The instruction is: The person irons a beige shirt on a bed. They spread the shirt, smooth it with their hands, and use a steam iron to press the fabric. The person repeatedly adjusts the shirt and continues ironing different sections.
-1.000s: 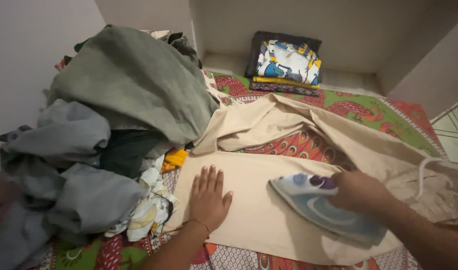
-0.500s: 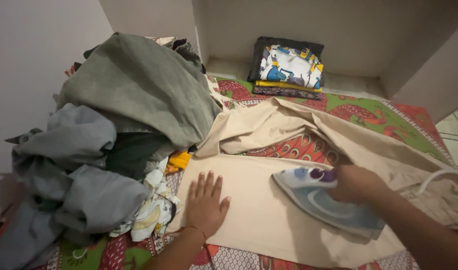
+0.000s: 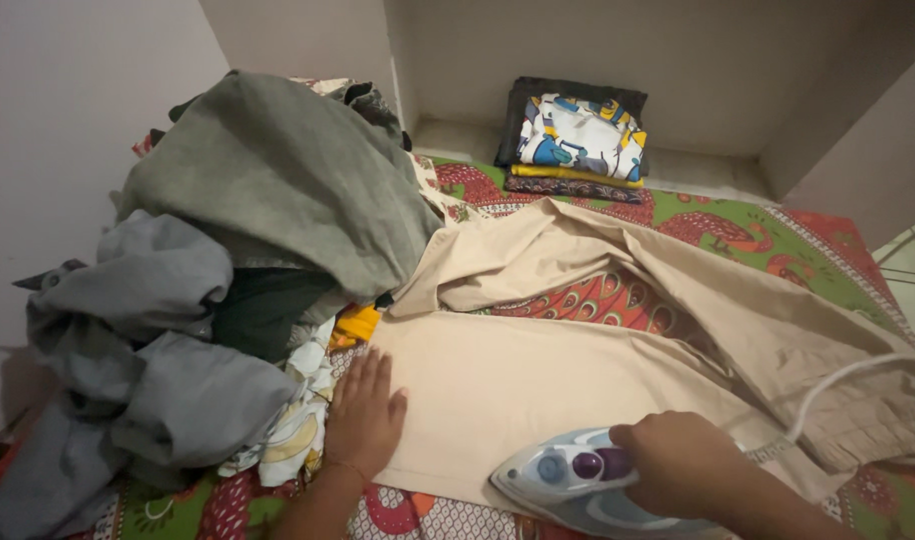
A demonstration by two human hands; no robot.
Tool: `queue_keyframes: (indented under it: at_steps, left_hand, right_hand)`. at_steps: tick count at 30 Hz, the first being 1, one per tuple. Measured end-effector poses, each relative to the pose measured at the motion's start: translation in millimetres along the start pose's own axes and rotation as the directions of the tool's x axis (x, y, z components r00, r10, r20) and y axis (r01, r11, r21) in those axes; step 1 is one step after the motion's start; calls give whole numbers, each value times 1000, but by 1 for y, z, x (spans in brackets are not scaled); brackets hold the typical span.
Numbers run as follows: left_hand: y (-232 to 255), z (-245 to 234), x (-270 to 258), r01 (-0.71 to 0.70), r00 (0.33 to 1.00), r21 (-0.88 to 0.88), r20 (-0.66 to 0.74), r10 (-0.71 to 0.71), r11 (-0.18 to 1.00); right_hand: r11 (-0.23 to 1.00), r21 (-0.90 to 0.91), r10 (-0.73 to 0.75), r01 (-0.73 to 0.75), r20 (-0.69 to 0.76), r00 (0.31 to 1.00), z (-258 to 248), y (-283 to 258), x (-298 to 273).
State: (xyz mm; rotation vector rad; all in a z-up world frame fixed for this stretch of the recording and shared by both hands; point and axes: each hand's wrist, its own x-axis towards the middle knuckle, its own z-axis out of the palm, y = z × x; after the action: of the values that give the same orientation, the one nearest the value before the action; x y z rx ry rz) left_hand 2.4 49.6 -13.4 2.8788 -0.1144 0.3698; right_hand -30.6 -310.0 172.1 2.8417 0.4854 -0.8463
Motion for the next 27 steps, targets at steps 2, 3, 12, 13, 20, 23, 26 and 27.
queue_keyframes:
  at_steps: [2, 3, 12, 13, 20, 23, 26, 27]
  left_hand:
    - [-4, -4, -3, 1, 1000, -40, 6, -1, 999]
    - [-5, -5, -3, -10, 1000, -61, 0, 10, 998]
    - [-12, -4, -4, 30, 993, -367, -93, -69, 930]
    - [-13, -5, -5, 23, 987, -439, -133, -90, 898]
    - [-16, -3, -8, 43, 980, -498, -148, -134, 866]
    - [-16, -4, -8, 28, 979, -502, -163, -126, 865]
    - [-15, -7, -5, 28, 978, -512, -164, -129, 859]
    - [-15, -7, -6, 34, 978, -507, -160, -133, 861]
  right_hand:
    - [1000, 3, 10, -10, -18, 1000, -3, -1, 4]
    - [1000, -2, 26, -26, -21, 999, -5, -1, 7]
    - [980, 41, 197, -193, -162, 967, -41, 17, 67]
    - [973, 27, 229, -227, -165, 959, -46, 20, 75]
    - [950, 115, 306, -289, -188, 933, -56, 40, 104]
    - [934, 141, 345, -328, -118, 931, -58, 36, 98]
    - [958, 104, 280, -266, -154, 948, -53, 23, 85]
    - [964, 112, 256, -241, -147, 955, -51, 18, 80]
